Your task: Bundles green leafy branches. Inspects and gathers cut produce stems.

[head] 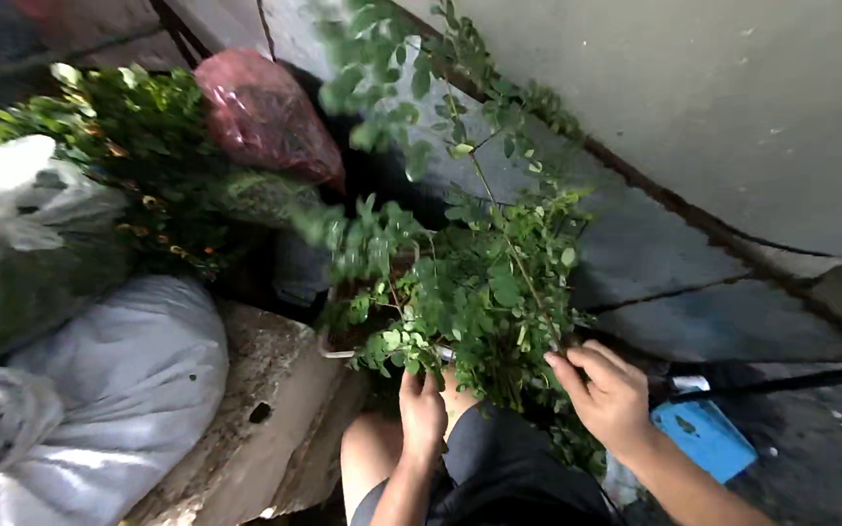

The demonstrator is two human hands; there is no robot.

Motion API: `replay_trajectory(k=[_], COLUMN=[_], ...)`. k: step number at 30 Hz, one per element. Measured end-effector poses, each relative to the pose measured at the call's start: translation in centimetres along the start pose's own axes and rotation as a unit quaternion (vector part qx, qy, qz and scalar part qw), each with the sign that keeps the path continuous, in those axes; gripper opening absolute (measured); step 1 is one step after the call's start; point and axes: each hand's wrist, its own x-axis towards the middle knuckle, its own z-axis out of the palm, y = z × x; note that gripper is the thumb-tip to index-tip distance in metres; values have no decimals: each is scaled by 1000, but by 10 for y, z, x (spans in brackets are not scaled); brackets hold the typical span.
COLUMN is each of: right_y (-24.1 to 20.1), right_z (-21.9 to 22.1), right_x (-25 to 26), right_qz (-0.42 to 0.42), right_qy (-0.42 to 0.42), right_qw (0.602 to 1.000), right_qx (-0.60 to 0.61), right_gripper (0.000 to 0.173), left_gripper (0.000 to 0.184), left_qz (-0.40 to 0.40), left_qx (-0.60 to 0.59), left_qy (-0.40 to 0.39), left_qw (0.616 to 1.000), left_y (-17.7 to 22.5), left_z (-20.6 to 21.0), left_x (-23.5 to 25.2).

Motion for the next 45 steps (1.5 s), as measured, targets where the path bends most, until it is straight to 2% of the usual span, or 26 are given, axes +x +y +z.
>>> replay_trajectory(k=[4,9,14,21,28,30,32,34,36,40,43,45], right_y=[21,33,32,15,15,19,18,15,12,10,14,20], right_z=[13,19,24,35,34,32,31,37,48,68,70,67], right_x=[-6,-7,5,12,13,14,14,8,-1,-18,-26,-28], right_qz=[-22,-30,4,19,38,59,83,95,103,123,126,126], right_qy=[21,51,52,61,99,89,66,55,59,56,49,43], right_qw=[999,998,999,994,988,986,983,980,978,979,982,984], right_qx=[-25,-36,11,84,115,126,147,166,170,151,130,115], right_gripper=[31,30,29,27,28,27,25,22,20,21,18,16], left_gripper=[26,22,20,21,20,15,11,15,22,23,9,6], left_qz=[15,20,8,15,10,-12,-58,-85,-74,-80,-98,-104], left_qx=[16,27,34,42,71,26,-101,-229,-305,-346,-315,-298], left_qy=[19,52,79,-14,-44,-49,-63,-87,-136,-156,-127,-113], left_qw=[1000,998,996,999,996,998,991,966,940,922,936,942], left_y=[-12,-19,-8,-18,-26,-22,-8,14,31,59,71,71], left_z=[-4,-35,-49,-29,-9,-5,5,22,41,77,94,101], left_x=[-7,-11,-15,-5,-8,-8,-11,-16,-12,-4,-2,0])
